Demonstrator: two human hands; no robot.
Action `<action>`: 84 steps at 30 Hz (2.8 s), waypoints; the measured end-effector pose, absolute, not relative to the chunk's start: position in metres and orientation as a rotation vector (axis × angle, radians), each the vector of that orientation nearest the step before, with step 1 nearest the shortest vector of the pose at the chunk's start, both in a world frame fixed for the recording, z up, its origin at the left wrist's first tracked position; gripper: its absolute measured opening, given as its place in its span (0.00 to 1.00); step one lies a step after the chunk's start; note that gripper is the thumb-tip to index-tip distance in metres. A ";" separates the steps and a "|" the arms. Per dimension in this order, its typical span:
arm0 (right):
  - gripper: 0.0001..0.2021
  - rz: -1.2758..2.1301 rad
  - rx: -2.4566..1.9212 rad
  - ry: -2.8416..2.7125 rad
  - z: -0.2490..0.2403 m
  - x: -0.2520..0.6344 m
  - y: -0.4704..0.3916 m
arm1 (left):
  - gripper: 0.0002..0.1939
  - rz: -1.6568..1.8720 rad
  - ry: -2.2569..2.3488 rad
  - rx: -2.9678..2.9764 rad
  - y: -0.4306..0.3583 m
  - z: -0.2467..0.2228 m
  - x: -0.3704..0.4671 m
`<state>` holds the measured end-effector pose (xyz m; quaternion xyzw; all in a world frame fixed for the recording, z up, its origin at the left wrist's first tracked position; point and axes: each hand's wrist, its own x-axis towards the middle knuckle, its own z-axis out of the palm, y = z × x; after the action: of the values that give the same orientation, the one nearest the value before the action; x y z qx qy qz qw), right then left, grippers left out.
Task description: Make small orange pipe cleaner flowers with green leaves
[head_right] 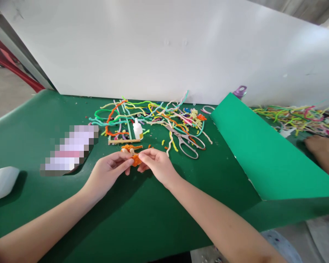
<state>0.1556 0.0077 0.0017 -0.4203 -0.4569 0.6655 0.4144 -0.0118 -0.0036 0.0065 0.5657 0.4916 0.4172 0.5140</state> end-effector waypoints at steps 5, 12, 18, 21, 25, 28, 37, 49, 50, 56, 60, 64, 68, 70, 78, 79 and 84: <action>0.10 1.613 -1.017 -1.280 0.002 0.156 0.006 | 0.06 0.935 1.125 1.382 -0.005 0.008 -0.011; 0.11 1.627 -1.036 -1.248 0.002 0.153 0.004 | 0.05 0.925 1.070 1.390 -0.004 0.008 -0.011; 0.11 1.637 -1.059 -1.161 0.004 0.154 0.004 | 0.06 1.002 1.100 1.334 -0.005 0.007 -0.012; 0.10 1.587 -1.070 -1.193 0.005 0.154 0.005 | 0.06 0.996 1.067 1.330 -0.004 0.005 -0.014; 0.09 1.527 -1.084 -1.232 0.003 0.155 0.007 | 0.07 0.984 1.067 1.347 -0.002 0.003 -0.015; 0.08 1.523 -1.104 -1.275 0.002 0.156 0.006 | 0.08 0.972 1.096 1.355 -0.002 0.002 -0.015; 0.09 1.600 -1.079 -1.343 0.003 0.156 0.005 | 0.07 0.886 1.135 1.455 -0.003 0.000 -0.016; 0.09 1.696 -0.915 -1.246 -0.001 0.154 0.003 | 0.05 0.959 1.089 1.434 -0.004 0.006 -0.013; 0.09 1.670 -0.924 -1.253 0.000 0.154 0.003 | 0.05 0.969 1.090 1.421 -0.005 0.006 -0.013; 0.09 1.544 -0.958 -1.323 0.005 0.154 0.001 | 0.07 1.010 1.048 1.343 -0.007 0.008 -0.015; 0.09 1.444 -1.015 -1.356 0.007 0.155 0.001 | 0.07 0.979 1.037 1.328 -0.006 0.007 -0.015; 0.09 1.440 -1.068 -1.325 0.010 0.155 0.001 | 0.07 0.988 1.069 1.345 -0.003 0.004 -0.014; 0.08 1.429 -1.065 -1.327 0.007 0.155 0.002 | 0.06 1.010 1.088 1.362 -0.003 0.003 -0.015; 0.08 1.431 -1.055 -1.318 0.004 0.155 0.003 | 0.06 0.986 1.095 1.379 -0.002 0.002 -0.015; 0.06 1.580 -1.008 -1.270 0.004 0.156 0.005 | 0.05 0.920 1.091 1.431 -0.003 0.005 -0.014; 0.07 1.616 -1.019 -1.244 0.005 0.156 0.006 | 0.05 0.914 1.085 1.433 -0.003 0.005 -0.014; 0.10 1.731 -1.012 -1.132 0.003 0.156 0.007 | 0.05 0.896 1.065 1.405 -0.003 0.006 -0.014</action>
<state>0.1561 0.0075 0.0032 -0.4012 -0.4490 0.6867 0.4073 -0.0145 -0.0025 0.0061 0.5934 0.4499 0.3786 0.5496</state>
